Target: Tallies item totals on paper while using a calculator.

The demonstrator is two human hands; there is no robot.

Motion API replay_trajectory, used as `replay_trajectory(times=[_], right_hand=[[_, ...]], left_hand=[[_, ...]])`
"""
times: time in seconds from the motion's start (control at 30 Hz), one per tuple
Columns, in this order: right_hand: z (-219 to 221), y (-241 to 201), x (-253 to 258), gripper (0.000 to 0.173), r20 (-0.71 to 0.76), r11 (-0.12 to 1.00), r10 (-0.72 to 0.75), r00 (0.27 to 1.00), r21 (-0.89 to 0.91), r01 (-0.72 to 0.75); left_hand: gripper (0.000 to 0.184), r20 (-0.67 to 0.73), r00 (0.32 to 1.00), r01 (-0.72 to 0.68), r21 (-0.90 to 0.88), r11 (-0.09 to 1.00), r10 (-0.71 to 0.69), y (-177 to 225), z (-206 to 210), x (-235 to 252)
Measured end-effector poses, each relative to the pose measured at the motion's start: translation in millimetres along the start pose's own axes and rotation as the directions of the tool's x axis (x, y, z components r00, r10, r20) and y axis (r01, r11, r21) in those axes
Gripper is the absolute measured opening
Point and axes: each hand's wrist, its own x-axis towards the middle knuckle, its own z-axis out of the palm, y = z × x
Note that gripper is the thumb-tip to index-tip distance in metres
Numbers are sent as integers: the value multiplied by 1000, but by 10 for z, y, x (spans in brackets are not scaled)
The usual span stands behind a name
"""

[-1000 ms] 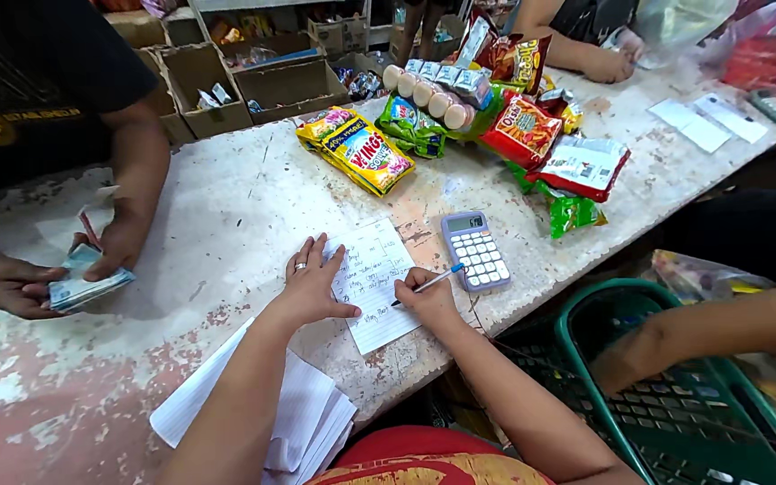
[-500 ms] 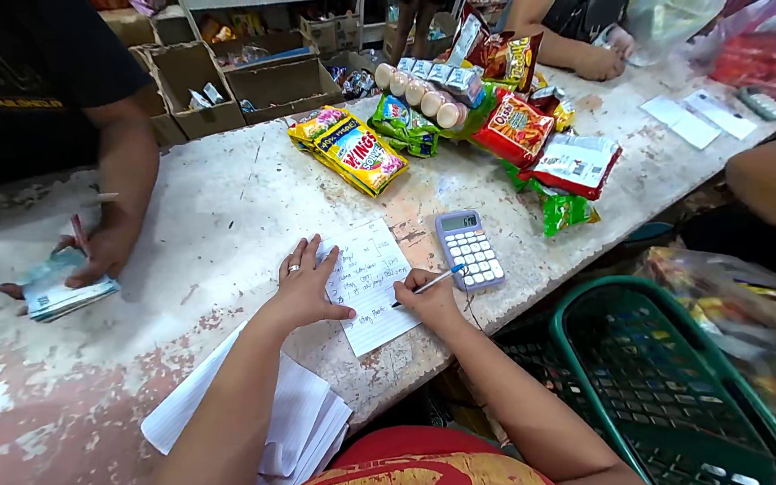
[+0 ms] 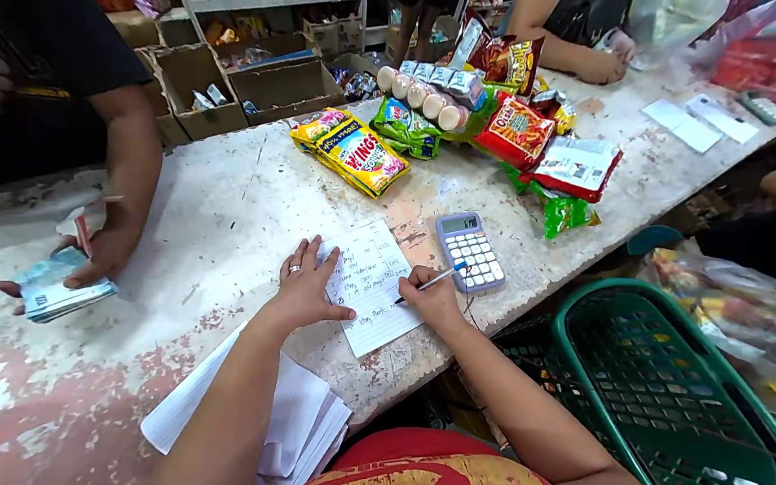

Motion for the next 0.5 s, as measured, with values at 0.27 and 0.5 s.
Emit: replay_trajectory(times=[0.27,0.5], right_hand=[[-18,0,-20,31,17,999,-25,1000,-40,26],[-109,-24,12,30,46,999,23,999,-49,-21]], left_hand=[[121,2,1000,5,9,1000,-5,2,1,6],[121,21,999,23,18,1000,-23,27,-12,10]])
